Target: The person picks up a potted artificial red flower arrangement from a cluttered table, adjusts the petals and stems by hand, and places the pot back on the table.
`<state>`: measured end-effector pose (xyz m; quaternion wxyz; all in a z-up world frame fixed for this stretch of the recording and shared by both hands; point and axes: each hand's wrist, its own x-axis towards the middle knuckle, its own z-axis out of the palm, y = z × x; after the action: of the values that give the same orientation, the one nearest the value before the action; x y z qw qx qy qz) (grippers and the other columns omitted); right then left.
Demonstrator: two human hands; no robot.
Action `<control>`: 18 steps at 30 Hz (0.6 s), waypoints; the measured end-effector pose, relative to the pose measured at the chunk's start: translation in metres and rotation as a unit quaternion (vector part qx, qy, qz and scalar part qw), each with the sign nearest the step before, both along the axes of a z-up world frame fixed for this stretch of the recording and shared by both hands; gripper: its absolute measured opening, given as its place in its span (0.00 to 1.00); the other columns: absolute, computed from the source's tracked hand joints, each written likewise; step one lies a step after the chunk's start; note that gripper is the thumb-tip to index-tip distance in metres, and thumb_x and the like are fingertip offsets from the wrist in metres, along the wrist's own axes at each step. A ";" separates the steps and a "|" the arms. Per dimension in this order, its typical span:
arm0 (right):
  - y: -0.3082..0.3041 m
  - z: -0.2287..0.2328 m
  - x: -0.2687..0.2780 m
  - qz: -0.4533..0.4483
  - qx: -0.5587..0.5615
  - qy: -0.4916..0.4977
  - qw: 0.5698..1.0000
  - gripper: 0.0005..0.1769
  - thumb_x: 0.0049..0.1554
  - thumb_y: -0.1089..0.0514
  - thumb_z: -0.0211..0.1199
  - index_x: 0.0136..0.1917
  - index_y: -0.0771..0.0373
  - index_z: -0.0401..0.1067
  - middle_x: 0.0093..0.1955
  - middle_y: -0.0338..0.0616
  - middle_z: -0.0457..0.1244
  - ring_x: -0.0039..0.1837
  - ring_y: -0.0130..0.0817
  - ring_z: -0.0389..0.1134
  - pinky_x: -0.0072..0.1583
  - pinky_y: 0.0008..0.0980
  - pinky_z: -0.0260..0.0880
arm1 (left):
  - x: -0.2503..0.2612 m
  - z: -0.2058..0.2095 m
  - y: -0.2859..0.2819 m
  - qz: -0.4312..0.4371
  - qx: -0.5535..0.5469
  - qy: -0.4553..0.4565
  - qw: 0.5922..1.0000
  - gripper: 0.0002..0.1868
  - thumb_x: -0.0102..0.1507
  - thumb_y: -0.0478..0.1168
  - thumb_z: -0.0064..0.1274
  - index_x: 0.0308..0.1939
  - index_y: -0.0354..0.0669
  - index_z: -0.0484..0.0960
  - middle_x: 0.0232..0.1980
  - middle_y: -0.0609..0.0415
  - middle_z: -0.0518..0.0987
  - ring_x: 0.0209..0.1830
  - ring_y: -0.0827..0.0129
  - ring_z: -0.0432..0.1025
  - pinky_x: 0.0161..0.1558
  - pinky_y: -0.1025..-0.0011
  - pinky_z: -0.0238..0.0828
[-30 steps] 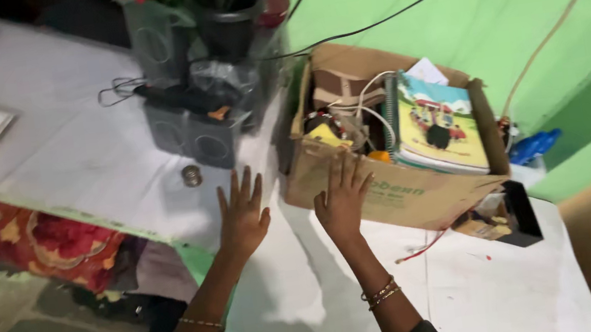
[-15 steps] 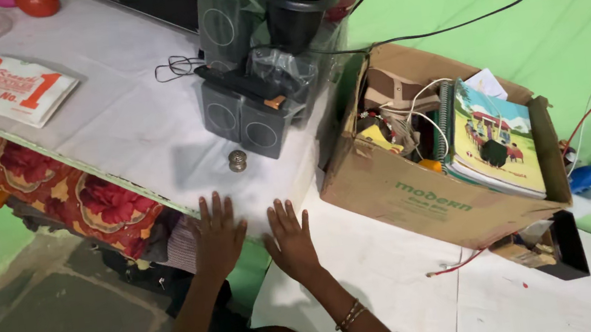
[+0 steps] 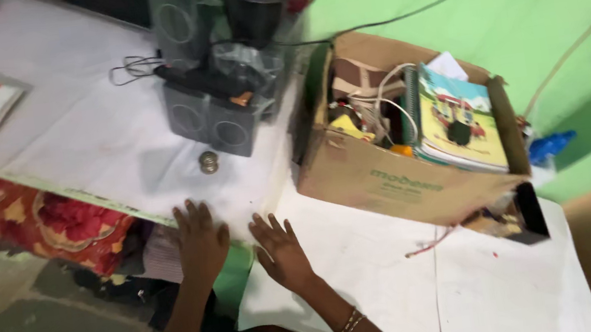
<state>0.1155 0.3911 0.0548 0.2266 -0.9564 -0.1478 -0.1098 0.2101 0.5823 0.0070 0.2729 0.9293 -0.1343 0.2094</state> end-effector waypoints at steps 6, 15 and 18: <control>-0.061 -0.001 -0.027 -0.104 0.019 0.005 0.994 0.29 0.60 0.60 0.59 0.75 0.61 0.64 0.80 0.55 0.52 0.83 0.58 0.44 0.78 0.60 0.40 | -0.011 0.047 -0.057 -0.092 0.035 0.008 0.995 0.37 0.65 0.54 0.50 0.74 0.41 0.63 0.80 0.42 0.55 0.82 0.38 0.42 0.71 0.24 0.28; -0.108 0.036 -0.093 -0.311 0.095 -0.180 0.928 0.22 0.61 0.61 0.60 0.68 0.66 0.71 0.68 0.56 0.66 0.74 0.58 0.61 0.71 0.48 0.62 | -0.065 0.123 -0.121 -0.312 -0.119 0.023 0.942 0.33 0.66 0.44 0.51 0.74 0.37 0.63 0.75 0.43 0.67 0.72 0.46 0.61 0.68 0.54 0.61; -0.110 0.055 -0.118 -0.440 0.212 -0.061 0.870 0.15 0.61 0.55 0.61 0.56 0.63 0.80 0.50 0.51 0.73 0.35 0.48 0.67 0.42 0.39 0.69 | -0.082 0.129 -0.122 -0.284 -0.118 0.048 0.950 0.24 0.67 0.47 0.51 0.66 0.47 0.77 0.52 0.50 0.81 0.51 0.56 0.76 0.51 0.62 0.74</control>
<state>-0.0028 0.2812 0.1095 0.3425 -0.8430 0.3019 -0.2845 0.1277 0.4602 0.1360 0.4351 0.8226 -0.3539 0.0930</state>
